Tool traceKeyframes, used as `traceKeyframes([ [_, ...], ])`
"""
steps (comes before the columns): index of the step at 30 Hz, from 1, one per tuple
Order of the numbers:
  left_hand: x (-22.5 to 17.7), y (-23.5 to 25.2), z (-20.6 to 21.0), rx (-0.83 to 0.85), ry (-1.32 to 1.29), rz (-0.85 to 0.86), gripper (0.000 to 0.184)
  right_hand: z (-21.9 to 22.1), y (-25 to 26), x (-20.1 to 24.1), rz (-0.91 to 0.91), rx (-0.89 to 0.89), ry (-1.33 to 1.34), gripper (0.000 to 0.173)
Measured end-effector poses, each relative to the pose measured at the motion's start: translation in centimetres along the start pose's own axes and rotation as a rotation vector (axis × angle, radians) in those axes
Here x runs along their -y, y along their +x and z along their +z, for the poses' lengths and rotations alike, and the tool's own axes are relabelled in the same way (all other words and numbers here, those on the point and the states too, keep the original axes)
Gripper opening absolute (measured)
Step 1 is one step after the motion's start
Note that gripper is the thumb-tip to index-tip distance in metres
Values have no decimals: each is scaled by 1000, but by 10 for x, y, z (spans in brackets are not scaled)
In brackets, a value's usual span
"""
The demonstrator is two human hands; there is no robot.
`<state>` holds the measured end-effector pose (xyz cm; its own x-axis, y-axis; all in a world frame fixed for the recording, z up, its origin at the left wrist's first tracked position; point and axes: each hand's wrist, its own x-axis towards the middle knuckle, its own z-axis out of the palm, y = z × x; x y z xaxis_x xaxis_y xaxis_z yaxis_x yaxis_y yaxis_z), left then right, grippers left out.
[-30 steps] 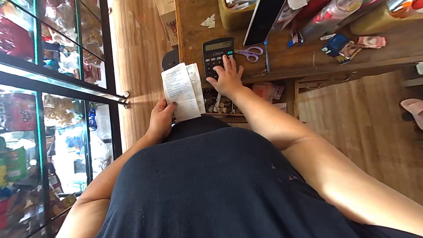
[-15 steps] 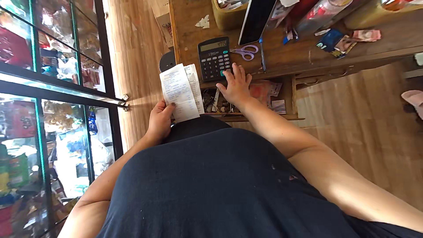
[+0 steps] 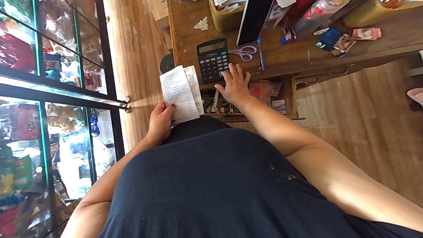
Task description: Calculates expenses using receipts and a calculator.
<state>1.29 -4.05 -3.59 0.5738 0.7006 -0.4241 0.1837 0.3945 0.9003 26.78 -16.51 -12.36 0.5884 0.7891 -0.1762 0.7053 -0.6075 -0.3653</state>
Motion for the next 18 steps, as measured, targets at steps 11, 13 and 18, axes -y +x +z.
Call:
traceKeyframes([
  [11, 0, -2, 2, -9, -5, -5, 20, -1, 0, -1, -3, 12, -8, 63],
  [13, -1, -2, 2, -12, 11, -1, 21, -3, 0, -1, -15, 7, 11, 63],
  [18, -1, -3, 1, -7, 4, 12, 20, -1, -5, 1, -19, 3, 13, 64],
])
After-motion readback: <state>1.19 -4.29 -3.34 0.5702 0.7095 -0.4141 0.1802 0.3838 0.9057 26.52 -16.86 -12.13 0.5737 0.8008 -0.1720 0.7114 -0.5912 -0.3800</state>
